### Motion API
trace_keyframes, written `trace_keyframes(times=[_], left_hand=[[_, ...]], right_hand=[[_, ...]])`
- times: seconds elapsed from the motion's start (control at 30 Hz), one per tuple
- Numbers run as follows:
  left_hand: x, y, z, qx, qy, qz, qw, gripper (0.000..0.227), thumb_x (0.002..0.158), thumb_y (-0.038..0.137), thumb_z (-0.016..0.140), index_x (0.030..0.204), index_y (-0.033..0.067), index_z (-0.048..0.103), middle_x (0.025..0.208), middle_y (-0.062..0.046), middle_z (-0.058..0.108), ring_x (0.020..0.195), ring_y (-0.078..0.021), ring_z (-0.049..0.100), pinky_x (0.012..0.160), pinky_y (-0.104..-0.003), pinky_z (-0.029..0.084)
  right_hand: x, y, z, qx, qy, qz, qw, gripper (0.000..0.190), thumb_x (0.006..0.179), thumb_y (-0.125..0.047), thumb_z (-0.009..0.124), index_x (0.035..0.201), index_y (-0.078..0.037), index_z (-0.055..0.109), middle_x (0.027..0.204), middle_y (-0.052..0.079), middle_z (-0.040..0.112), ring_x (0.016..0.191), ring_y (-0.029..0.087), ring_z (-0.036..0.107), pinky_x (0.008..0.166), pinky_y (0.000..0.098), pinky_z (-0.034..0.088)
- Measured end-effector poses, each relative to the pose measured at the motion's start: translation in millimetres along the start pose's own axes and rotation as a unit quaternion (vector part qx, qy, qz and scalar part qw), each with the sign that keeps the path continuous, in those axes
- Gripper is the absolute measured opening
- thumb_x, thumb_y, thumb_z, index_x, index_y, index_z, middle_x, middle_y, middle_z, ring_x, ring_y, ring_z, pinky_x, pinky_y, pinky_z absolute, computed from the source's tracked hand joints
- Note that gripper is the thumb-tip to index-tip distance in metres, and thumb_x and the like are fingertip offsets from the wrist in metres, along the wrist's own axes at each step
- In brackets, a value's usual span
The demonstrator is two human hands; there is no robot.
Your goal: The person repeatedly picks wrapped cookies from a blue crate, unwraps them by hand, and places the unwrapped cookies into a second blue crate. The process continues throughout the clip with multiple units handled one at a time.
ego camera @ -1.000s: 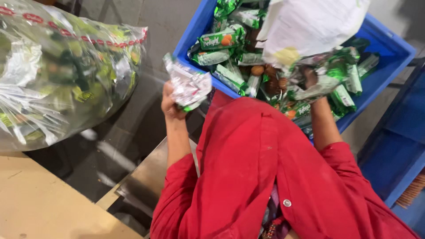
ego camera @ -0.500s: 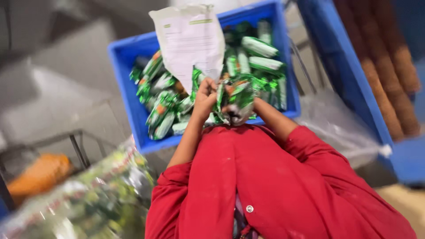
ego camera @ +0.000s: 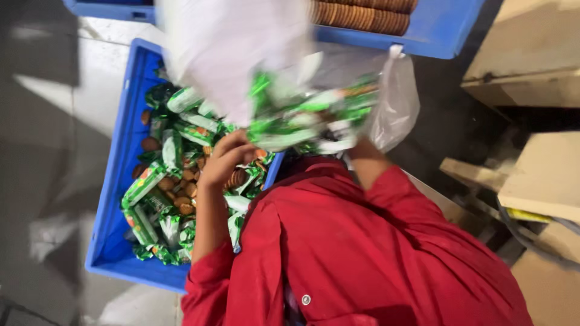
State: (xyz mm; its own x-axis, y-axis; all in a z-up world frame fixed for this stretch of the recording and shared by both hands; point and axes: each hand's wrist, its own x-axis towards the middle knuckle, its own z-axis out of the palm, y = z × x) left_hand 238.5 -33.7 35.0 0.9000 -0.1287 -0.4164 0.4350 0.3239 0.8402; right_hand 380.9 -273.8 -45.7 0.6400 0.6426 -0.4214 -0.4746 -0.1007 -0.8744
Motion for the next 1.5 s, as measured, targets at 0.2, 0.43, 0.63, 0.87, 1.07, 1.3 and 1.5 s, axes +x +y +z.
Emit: trace_keyframes(times=[0.2, 0.43, 0.63, 0.87, 1.07, 1.3, 1.5], left_hand=[[150, -58, 119, 0.491, 0.121, 0.249, 0.826, 0.089, 0.063, 0.033, 0.083, 0.130, -0.0147, 0.048, 0.125, -0.039, 0.053, 0.121, -0.0524, 0.047, 0.099, -0.056, 0.045], [213, -112, 146, 0.419, 0.166, 0.110, 0.886, 0.025, 0.100, 0.015, 0.058, 0.124, 0.0078, 0.056, 0.108, -0.020, 0.070, 0.102, -0.0395, 0.068, 0.089, -0.049, 0.053], [118, -35, 144, -0.056, 0.047, -0.025, 0.997, 0.028, 0.107, 0.029, 0.044, 0.128, 0.0127, 0.053, 0.079, -0.001, 0.054, 0.061, -0.0122, 0.050, 0.052, -0.028, 0.043], [87, 48, 154, -0.150, -0.007, 0.055, 0.987, 0.034, 0.112, 0.026, 0.044, 0.141, 0.0108, 0.049, 0.082, 0.003, 0.050, 0.064, -0.0076, 0.043, 0.055, -0.023, 0.035], [86, 48, 139, 0.034, 0.055, 0.071, 0.995, 0.031, 0.109, 0.024, 0.045, 0.136, 0.0103, 0.054, 0.086, 0.005, 0.054, 0.073, -0.0046, 0.050, 0.062, -0.022, 0.042], [97, 34, 144, -0.028, 0.052, -0.017, 0.998, 0.032, 0.109, 0.025, 0.042, 0.133, 0.0093, 0.057, 0.079, 0.005, 0.052, 0.065, -0.0049, 0.045, 0.055, -0.022, 0.036], [94, 27, 123, 0.303, 0.037, 0.076, 0.949, 0.050, 0.087, 0.029, 0.075, 0.130, 0.0079, 0.058, 0.074, -0.008, 0.051, 0.065, -0.0222, 0.052, 0.061, -0.034, 0.045]], right_hand=[[-98, -18, -99, -0.008, 0.245, -0.037, 0.969, 0.040, 0.087, -0.022, 0.076, 0.120, -0.001, 0.069, 0.110, 0.016, 0.071, 0.099, 0.029, 0.067, 0.087, 0.0415, 0.054], [-108, -23, -144, -0.186, 0.380, -0.075, 0.903, 0.043, 0.086, -0.022, 0.077, 0.122, -0.001, 0.067, 0.113, 0.018, 0.070, 0.102, 0.033, 0.066, 0.089, 0.0435, 0.053], [-55, 32, -118, -0.338, 0.352, -0.077, 0.870, 0.046, 0.085, -0.022, 0.078, 0.124, -0.001, 0.066, 0.115, 0.020, 0.070, 0.105, 0.036, 0.066, 0.091, 0.0451, 0.053], [-32, 33, -121, -0.419, 0.109, -0.006, 0.901, 0.050, 0.084, -0.022, 0.079, 0.127, -0.001, 0.064, 0.117, 0.022, 0.069, 0.108, 0.039, 0.065, 0.093, 0.0471, 0.052], [-71, 33, -131, -0.496, 0.102, 0.013, 0.862, 0.053, 0.083, -0.022, 0.080, 0.129, -0.001, 0.062, 0.119, 0.024, 0.069, 0.110, 0.042, 0.065, 0.095, 0.0488, 0.052], [-103, 53, -150, -0.379, 0.030, 0.150, 0.913, 0.040, 0.089, -0.024, 0.075, 0.126, -0.012, 0.069, 0.110, 0.014, 0.078, 0.101, 0.030, 0.071, 0.087, 0.0402, 0.053], [-185, 21, -254, -0.055, 0.418, 0.200, 0.884, 0.020, 0.105, -0.027, 0.049, 0.122, -0.023, 0.058, 0.096, 0.001, 0.071, 0.042, 0.005, 0.033, 0.032, 0.0223, 0.026]])
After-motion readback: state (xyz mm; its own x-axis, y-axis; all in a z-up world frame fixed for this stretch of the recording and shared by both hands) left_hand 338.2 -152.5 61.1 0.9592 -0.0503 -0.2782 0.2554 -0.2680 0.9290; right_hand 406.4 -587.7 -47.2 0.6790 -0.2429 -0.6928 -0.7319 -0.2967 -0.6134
